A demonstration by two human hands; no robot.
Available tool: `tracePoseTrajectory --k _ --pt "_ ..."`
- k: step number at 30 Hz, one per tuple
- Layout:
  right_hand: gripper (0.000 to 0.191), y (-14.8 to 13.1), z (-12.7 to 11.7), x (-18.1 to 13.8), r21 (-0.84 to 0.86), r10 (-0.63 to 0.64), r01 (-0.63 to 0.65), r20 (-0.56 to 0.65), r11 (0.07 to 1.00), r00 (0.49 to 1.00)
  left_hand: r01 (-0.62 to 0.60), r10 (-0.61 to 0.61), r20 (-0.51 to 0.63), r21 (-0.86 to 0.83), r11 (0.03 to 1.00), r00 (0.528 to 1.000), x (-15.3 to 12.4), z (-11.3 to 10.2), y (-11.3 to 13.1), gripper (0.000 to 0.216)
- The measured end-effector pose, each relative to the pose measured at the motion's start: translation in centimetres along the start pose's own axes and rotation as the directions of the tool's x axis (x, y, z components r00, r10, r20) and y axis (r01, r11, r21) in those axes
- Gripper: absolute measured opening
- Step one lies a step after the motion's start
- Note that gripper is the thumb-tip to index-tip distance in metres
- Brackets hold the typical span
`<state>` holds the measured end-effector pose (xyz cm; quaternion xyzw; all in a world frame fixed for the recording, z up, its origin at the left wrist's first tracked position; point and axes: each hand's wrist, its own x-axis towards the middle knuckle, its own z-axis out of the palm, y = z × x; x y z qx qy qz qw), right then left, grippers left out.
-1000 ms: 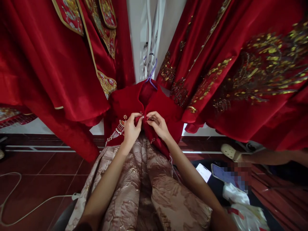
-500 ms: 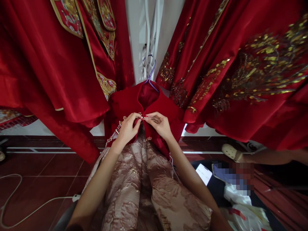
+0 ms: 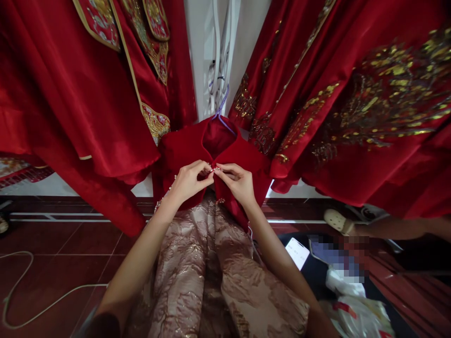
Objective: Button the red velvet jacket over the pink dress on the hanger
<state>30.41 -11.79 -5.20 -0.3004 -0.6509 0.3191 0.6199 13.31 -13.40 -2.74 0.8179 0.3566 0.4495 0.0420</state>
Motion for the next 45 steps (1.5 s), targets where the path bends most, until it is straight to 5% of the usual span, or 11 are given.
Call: tracePoseTrajectory --k 13,18,23,28,33,39,45 --pt "0.035 0.5 -0.1 0.4 -0.009 0.061 -0.06 0.072 0.998 0.996 -0.048 0.045 0.04 0.098 0.994 0.998 0.7 0.6 -0.3 0.006" --pt "0.06 0.7 0.0 -1.4 -0.174 -0.01 0.033 0.133 0.984 0.991 0.118 -0.12 0.006 -0.238 0.964 0.993 -1.0 3.0 -1.4 0.022" --pt "0.089 3.5 -0.3 -5.3 -0.487 -0.127 0.235 0.244 0.841 0.961 0.262 -0.239 0.115 -0.562 0.785 0.964 -3.2 5.1 -1.9 0.041" --pt "0.063 7.2 -1.5 -6.9 -0.616 -0.197 0.231 0.124 0.753 0.972 0.311 -0.261 0.177 -0.667 0.677 0.949 -3.1 5.0 -0.9 0.044" --pt "0.019 3.6 -4.2 -5.2 -0.53 -0.211 0.103 -0.147 0.841 0.966 0.257 -0.211 0.148 -0.616 0.744 0.966 -2.1 4.9 -1.6 0.038" --pt "0.011 -4.5 -5.3 -4.1 -0.318 0.01 0.027 0.112 0.948 0.994 0.203 -0.19 0.075 -0.468 0.86 0.979 -1.3 6.9 -2.7 0.034" --pt "0.027 -5.0 -3.9 -4.9 -0.078 0.175 -0.157 0.506 0.984 0.844 0.226 -0.254 -0.025 -0.383 0.896 0.967 -3.6 5.7 -0.6 0.031"
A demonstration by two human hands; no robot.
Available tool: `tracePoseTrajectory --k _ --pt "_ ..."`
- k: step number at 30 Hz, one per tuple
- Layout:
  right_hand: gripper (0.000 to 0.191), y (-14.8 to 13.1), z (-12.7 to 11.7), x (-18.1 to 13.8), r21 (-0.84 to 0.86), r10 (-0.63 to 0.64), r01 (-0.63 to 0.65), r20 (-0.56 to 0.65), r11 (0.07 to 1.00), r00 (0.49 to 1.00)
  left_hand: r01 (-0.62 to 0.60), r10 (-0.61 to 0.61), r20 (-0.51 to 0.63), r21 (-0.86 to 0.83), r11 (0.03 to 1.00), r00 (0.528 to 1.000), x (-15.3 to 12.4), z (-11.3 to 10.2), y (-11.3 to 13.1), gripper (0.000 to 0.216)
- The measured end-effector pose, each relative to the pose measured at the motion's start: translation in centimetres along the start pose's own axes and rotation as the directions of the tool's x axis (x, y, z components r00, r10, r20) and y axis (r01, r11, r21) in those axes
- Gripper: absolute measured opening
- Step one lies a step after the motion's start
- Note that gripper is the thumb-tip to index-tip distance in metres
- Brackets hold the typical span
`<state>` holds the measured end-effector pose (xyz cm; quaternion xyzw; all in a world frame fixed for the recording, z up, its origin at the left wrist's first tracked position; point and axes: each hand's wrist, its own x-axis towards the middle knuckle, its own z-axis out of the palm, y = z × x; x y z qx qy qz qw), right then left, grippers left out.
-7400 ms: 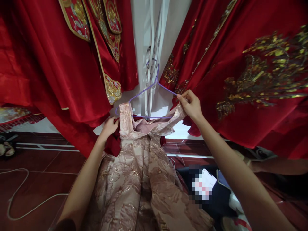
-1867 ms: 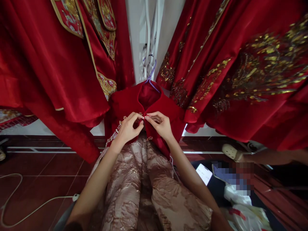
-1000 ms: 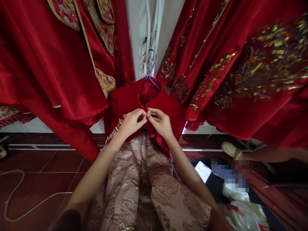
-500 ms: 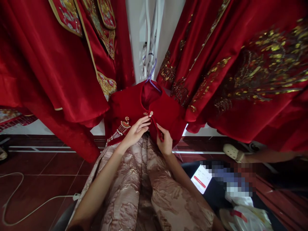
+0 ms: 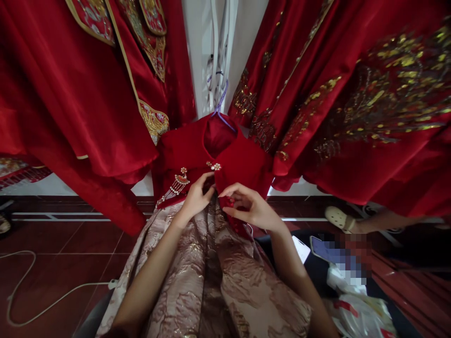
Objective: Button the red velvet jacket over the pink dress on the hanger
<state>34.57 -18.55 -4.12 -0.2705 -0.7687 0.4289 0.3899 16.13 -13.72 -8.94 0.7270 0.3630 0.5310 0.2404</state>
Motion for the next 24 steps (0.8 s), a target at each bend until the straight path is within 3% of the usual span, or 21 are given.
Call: tracePoseTrajectory --k 2,4,6,11,16,21,24 --pt "0.027 0.7 0.6 0.5 0.051 0.004 -0.007 0.046 0.999 0.999 0.045 -0.033 -0.177 0.062 0.997 0.984 -1.1 -1.3 0.0 0.022" --pt "0.027 1.5 1.3 1.3 0.072 0.017 -0.021 0.05 0.997 0.999 0.103 -0.042 -0.384 0.141 0.985 0.922 -1.8 -2.7 -0.8 0.019" --pt "0.029 2.5 1.9 2.6 0.062 0.03 -0.03 -0.002 0.998 1.0 0.144 -0.052 -0.484 0.155 0.977 0.873 -2.1 -3.9 -2.2 0.023" --pt "0.032 5.1 3.0 7.0 0.068 0.07 -0.054 -0.258 0.996 0.964 0.165 -0.178 -0.352 -0.066 0.984 0.919 -1.4 -4.8 -4.5 0.02" --pt "0.028 7.3 4.8 10.2 0.235 0.154 -0.106 -0.198 0.966 0.968 0.192 -0.251 -0.411 -0.179 0.965 0.877 -1.1 -4.8 -4.3 0.022" --pt "0.022 7.9 7.0 11.2 0.032 0.097 -0.092 -0.388 0.995 0.917 0.209 -0.306 -0.416 -0.263 0.942 0.856 -1.3 -5.2 -4.2 0.024" --pt "0.02 7.6 7.6 11.4 -0.104 0.022 -0.074 -0.432 0.992 0.902 0.213 -0.311 -0.426 -0.263 0.941 0.849 -1.3 -5.3 -4.4 0.026"
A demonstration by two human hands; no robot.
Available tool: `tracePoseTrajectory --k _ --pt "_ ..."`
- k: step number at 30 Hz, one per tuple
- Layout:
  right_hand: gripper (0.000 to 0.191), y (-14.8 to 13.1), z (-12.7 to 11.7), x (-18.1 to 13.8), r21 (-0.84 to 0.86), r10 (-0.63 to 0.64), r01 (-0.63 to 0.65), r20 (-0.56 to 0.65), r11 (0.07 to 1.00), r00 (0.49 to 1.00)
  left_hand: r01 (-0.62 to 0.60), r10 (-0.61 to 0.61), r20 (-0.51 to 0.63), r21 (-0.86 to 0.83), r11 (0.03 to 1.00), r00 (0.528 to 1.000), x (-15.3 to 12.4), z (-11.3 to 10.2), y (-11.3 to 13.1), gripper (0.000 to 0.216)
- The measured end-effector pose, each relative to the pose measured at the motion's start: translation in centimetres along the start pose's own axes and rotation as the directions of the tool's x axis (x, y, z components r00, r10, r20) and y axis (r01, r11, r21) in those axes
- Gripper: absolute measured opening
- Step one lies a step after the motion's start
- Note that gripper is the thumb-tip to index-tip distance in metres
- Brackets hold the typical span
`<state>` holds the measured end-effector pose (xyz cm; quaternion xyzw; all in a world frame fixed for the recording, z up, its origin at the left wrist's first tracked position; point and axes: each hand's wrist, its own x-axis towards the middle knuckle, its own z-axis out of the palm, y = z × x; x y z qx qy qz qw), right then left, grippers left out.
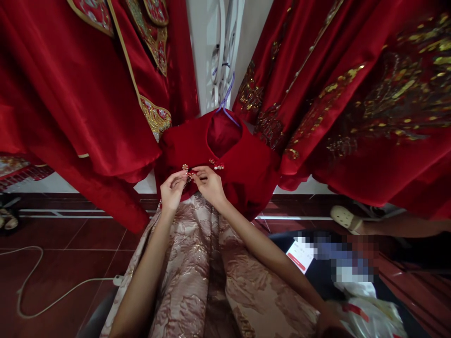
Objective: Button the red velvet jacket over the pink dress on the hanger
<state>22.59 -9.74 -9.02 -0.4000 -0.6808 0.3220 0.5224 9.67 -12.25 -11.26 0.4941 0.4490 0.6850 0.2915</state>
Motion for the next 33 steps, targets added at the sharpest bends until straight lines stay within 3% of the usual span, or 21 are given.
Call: tracePoseTrajectory --k 9,13,20,24,28,30,33 --pt "0.019 -0.1 0.6 -0.5 -0.161 -0.152 0.142 -0.046 0.977 0.987 -0.166 0.164 0.031 0.246 0.955 0.986 0.1 -0.5 0.1 0.025" --pt "0.019 -0.1 0.5 -0.6 -0.199 -0.177 0.162 -0.061 0.966 0.982 -0.273 0.227 0.158 0.393 0.878 0.961 0.7 -1.3 1.1 0.02" --pt "0.02 -0.1 0.6 0.0 -0.171 -0.141 0.132 -0.041 0.976 0.989 -0.396 0.222 0.385 0.466 0.792 0.896 2.8 -1.9 2.5 0.013" --pt "0.039 -0.6 -0.8 -1.3 -0.048 -0.034 0.042 0.154 0.998 0.987 -0.309 0.146 0.339 0.502 0.808 0.93 2.0 -1.8 1.5 0.019" --pt "0.043 -1.1 -3.9 -4.3 -0.061 0.038 -0.015 0.384 0.998 0.923 -0.318 0.114 0.343 0.627 0.711 0.932 -0.4 -2.2 -0.1 0.023" --pt "0.041 -0.8 -5.4 -5.8 -0.094 0.059 -0.021 0.43 0.995 0.901 -0.37 0.121 0.386 0.678 0.636 0.915 -1.9 -2.5 -0.7 0.022" --pt "0.039 0.7 -6.7 -7.3 -0.165 0.161 -0.099 0.42 0.981 0.893 -0.373 0.143 0.354 0.756 0.539 0.924 -4.2 -2.9 -1.4 0.031"
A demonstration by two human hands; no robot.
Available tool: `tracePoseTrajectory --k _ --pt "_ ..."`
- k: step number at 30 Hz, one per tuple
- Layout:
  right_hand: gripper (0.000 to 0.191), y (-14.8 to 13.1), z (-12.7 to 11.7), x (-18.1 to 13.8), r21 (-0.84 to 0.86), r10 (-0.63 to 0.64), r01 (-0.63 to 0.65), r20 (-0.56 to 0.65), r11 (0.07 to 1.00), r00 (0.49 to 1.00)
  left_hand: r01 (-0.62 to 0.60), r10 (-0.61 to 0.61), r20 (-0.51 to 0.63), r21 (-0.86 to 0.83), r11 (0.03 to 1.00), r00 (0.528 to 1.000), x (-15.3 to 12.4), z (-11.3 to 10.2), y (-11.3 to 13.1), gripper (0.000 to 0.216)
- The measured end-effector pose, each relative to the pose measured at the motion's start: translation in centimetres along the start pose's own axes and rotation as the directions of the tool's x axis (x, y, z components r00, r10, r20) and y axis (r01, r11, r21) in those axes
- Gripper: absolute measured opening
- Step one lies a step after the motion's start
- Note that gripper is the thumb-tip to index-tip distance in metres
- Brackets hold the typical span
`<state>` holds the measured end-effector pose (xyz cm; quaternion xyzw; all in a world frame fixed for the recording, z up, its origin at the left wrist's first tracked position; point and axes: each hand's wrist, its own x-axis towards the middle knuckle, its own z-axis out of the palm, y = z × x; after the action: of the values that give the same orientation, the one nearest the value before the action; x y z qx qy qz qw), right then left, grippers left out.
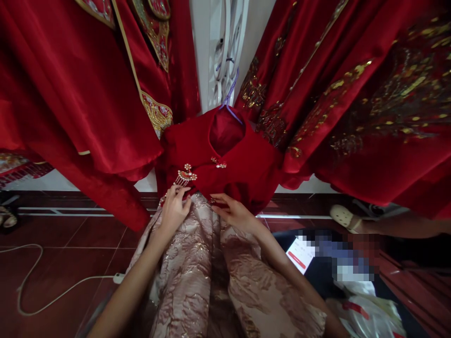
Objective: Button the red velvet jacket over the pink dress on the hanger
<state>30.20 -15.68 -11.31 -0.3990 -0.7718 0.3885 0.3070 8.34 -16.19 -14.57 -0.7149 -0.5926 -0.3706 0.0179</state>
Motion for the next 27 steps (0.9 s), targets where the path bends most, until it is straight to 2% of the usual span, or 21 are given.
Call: tracePoseTrajectory --k 2,5,7,12,14,18,20,24,27 --pt "0.04 1.1 0.1 -0.1 -0.047 0.075 -0.078 -0.056 0.996 0.996 0.041 -0.04 -0.023 0.033 0.999 0.999 -1.4 0.4 0.0 0.043" --pt "0.042 2.1 0.5 0.5 -0.058 0.109 -0.117 -0.131 0.991 0.985 0.099 -0.099 -0.002 0.001 0.995 0.995 -2.6 0.7 -0.4 0.06" --pt "0.042 2.2 0.8 0.8 -0.038 0.133 -0.14 -0.145 0.989 0.981 0.108 -0.106 0.045 -0.028 0.994 0.993 -2.5 0.6 -1.0 0.063" --pt "0.037 2.5 1.6 1.2 0.008 0.158 -0.159 -0.175 0.987 0.972 0.052 -0.035 0.198 -0.079 0.995 0.979 -1.0 -0.2 -2.0 0.065" --pt "0.036 2.8 1.8 1.3 0.023 0.16 -0.158 -0.18 0.987 0.971 0.051 -0.032 0.199 -0.093 0.994 0.98 -0.6 -0.4 -1.9 0.059" --pt "0.029 3.3 2.0 1.5 -0.011 0.17 -0.174 -0.165 0.985 0.971 0.066 -0.054 0.09 -0.126 0.99 0.994 -0.9 -0.6 -1.4 0.033" --pt "0.027 3.3 1.9 1.4 -0.059 0.137 -0.147 -0.153 0.987 0.979 0.055 -0.044 0.11 -0.093 0.994 0.993 -1.3 -0.6 -1.5 0.037" --pt "0.027 3.1 1.5 1.0 -0.225 -0.047 0.023 -0.102 0.974 0.994 -0.05 0.04 0.256 0.033 0.998 0.966 -1.7 -0.4 -2.1 0.056" --pt "0.026 3.0 1.2 0.7 -0.28 -0.092 0.071 -0.064 0.958 0.994 -0.062 0.043 0.281 0.058 0.996 0.959 -1.6 0.1 -2.4 0.055"
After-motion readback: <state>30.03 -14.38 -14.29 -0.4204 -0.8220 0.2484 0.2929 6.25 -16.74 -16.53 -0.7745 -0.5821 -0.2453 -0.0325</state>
